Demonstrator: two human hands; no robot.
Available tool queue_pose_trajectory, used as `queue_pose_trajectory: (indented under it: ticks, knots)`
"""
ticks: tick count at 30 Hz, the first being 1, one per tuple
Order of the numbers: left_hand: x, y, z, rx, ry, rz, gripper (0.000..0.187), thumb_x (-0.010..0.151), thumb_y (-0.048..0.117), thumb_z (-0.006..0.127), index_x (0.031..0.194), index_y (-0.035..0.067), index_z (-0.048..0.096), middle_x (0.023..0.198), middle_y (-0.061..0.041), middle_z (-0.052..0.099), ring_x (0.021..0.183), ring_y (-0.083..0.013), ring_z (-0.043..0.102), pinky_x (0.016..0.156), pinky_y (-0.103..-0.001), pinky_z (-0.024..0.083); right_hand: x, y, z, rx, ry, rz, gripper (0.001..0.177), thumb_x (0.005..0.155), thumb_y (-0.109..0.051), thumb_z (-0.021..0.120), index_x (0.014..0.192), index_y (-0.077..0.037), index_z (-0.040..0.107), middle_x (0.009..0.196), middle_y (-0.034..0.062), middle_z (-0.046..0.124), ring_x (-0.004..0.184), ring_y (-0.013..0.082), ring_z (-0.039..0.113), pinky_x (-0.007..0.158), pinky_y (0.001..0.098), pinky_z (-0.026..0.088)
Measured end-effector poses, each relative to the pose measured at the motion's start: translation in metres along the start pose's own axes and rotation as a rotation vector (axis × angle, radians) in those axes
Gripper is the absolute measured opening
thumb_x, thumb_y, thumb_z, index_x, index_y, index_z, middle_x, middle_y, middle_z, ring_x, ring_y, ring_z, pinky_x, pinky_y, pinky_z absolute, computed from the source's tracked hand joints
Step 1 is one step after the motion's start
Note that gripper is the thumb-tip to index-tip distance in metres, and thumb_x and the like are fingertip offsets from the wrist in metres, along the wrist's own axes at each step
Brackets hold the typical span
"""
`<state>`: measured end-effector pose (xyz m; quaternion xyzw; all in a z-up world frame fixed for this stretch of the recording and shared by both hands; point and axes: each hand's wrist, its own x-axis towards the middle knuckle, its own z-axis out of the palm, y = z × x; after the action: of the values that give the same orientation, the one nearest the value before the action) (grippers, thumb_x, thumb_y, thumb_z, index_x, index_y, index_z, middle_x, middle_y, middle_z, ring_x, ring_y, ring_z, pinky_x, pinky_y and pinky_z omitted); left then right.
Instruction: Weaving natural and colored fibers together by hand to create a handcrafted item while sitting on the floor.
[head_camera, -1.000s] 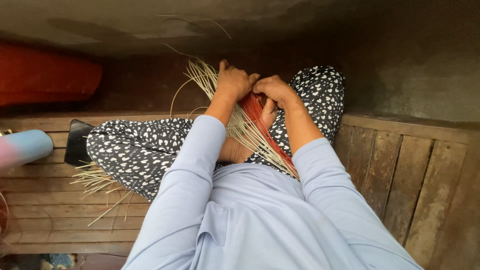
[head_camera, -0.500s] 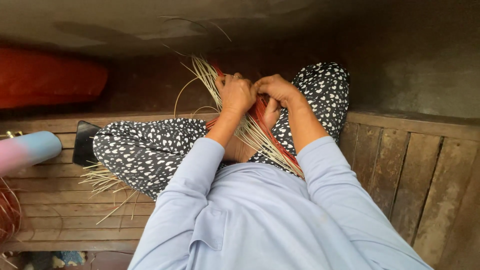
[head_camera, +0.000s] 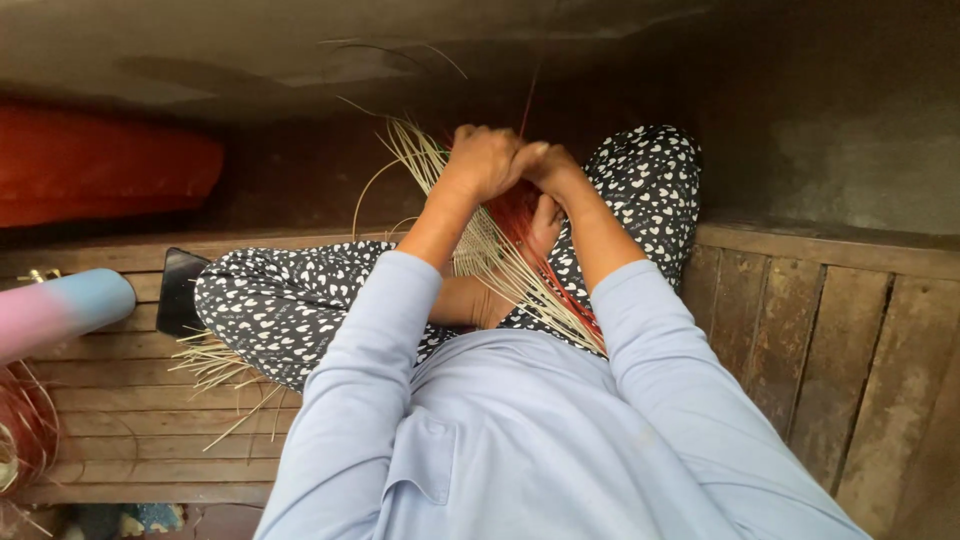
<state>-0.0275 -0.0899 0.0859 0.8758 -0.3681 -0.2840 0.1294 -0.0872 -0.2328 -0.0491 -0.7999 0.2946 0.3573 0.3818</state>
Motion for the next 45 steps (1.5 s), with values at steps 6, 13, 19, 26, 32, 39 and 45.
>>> queue_pose_trajectory:
  ticks: [6,13,19,26,32,39,45]
  knots:
    - [0.019,-0.032,0.051,0.130,-0.243,-0.185,0.093,0.104,0.070,0.002,0.115,0.015,0.077,0.119,-0.014,0.074,0.134,-0.0329,0.055,0.121,-0.063,0.004,-0.027,0.008,0.009,0.525,0.010,-0.096,0.029,0.090,-0.040,0.069,0.089,-0.014,0.081,0.069,0.0074,0.074,0.058,0.0191,0.074,0.055,0.0332,0.061]
    - [-0.012,-0.051,0.070,0.213,0.500,-0.024,0.039,0.100,0.050,0.057,0.092,0.017,0.076,0.095,-0.006,0.074,0.098,-0.0241,0.068,0.113,-0.057,0.021,-0.061,-0.010,-0.008,0.618,-0.129,-0.238,0.019,0.076,-0.014,0.069,0.091,-0.006,0.080,0.085,0.0112,0.070,0.084,0.0227,0.063,0.076,0.0360,0.055]
    - [-0.037,-0.026,0.077,0.286,0.575,-0.093,0.041,0.093,0.053,0.061,0.077,0.018,0.076,0.092,-0.006,0.069,0.099,-0.0248,0.058,0.108,-0.054,0.025,-0.082,-0.019,-0.016,0.572,-0.188,-0.257,0.024,0.078,-0.012,0.066,0.097,-0.008,0.080,0.092,0.0119,0.071,0.096,0.0256,0.063,0.083,0.0370,0.049]
    - [-0.034,0.043,-0.021,-0.788,0.236,-0.003,0.019,0.091,0.035,0.070,0.096,0.020,0.080,0.094,-0.007,0.075,0.096,-0.0239,0.069,0.101,-0.047,0.038,-0.074,-0.005,-0.010,0.650,-0.170,-0.212,0.025,0.077,-0.011,0.078,0.101,-0.013,0.081,0.094,0.0092,0.077,0.089,0.0233,0.071,0.080,0.0360,0.055]
    - [-0.034,0.054,-0.077,-1.266,0.060,0.269,0.041,0.102,0.040,0.055,0.125,0.009,0.068,0.110,-0.002,0.074,0.101,-0.0133,0.069,0.093,-0.028,0.054,-0.032,0.004,0.006,0.463,-0.055,-0.129,0.028,0.084,-0.033,0.075,0.102,-0.013,0.080,0.095,0.0075,0.078,0.088,0.0228,0.074,0.072,0.0349,0.056]
    - [0.009,-0.025,0.029,0.075,-0.247,-0.198,0.093,0.102,0.073,0.004,0.118,0.019,0.078,0.126,-0.011,0.074,0.139,-0.0367,0.052,0.121,-0.063,0.005,-0.017,0.006,0.013,0.439,0.028,-0.090,0.022,0.086,-0.022,0.063,0.095,-0.011,0.081,0.068,0.0078,0.073,0.058,0.0213,0.073,0.052,0.0336,0.060]
    - [-0.017,-0.007,0.014,0.227,0.092,-0.155,0.071,0.107,0.061,0.027,0.099,0.015,0.080,0.104,-0.014,0.077,0.118,-0.0316,0.065,0.117,-0.060,0.014,-0.031,0.008,0.011,0.601,-0.075,-0.165,0.019,0.076,-0.021,0.072,0.089,-0.011,0.082,0.081,0.0108,0.072,0.077,0.0221,0.068,0.069,0.0370,0.056]
